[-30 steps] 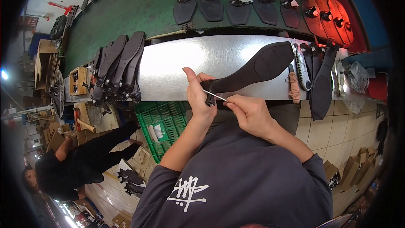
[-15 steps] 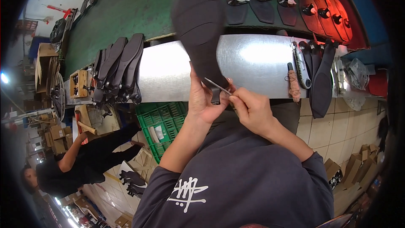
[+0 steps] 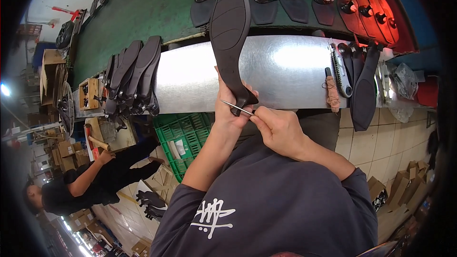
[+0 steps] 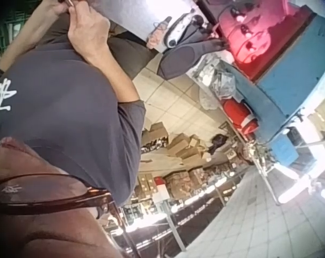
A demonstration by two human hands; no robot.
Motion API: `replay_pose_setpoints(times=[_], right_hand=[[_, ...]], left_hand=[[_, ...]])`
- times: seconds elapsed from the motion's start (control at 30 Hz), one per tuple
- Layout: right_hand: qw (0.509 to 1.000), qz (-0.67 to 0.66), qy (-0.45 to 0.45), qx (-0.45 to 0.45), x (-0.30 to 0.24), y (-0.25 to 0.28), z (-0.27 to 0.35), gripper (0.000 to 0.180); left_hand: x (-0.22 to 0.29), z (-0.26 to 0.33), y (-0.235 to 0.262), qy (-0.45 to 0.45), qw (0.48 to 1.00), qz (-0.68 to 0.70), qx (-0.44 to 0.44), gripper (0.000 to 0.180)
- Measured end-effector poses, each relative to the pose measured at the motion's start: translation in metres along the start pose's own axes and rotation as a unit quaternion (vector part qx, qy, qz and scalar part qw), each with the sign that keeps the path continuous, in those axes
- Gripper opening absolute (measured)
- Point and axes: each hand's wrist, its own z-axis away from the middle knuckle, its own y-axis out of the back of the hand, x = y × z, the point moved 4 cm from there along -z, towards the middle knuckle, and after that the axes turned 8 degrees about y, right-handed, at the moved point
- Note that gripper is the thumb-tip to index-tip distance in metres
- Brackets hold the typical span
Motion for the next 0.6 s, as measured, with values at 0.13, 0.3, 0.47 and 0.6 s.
replay_pose_setpoints(times=[0.13,0.3,0.47,0.6], right_hand=[[0.998,0.038,0.007,-0.04,0.0,0.0,0.003,0.018],[0.998,-0.008,0.031,-0.063,-0.005,-0.013,0.017,0.018],[0.977,-0.179,-0.097,0.056,0.013,0.013,-0.004,0.025],[0.985,-0.147,-0.079,0.035,0.02,0.006,-0.007,0.049]], left_hand=[[0.002,-0.005,0.01,0.001,0.996,-0.079,0.046,0.061],[0.004,-0.011,0.017,0.032,0.996,-0.053,0.059,0.065],[-0.006,0.005,0.023,0.073,0.984,-0.139,0.086,0.045],[-0.012,0.024,0.017,0.011,0.975,-0.218,0.041,0.028]])
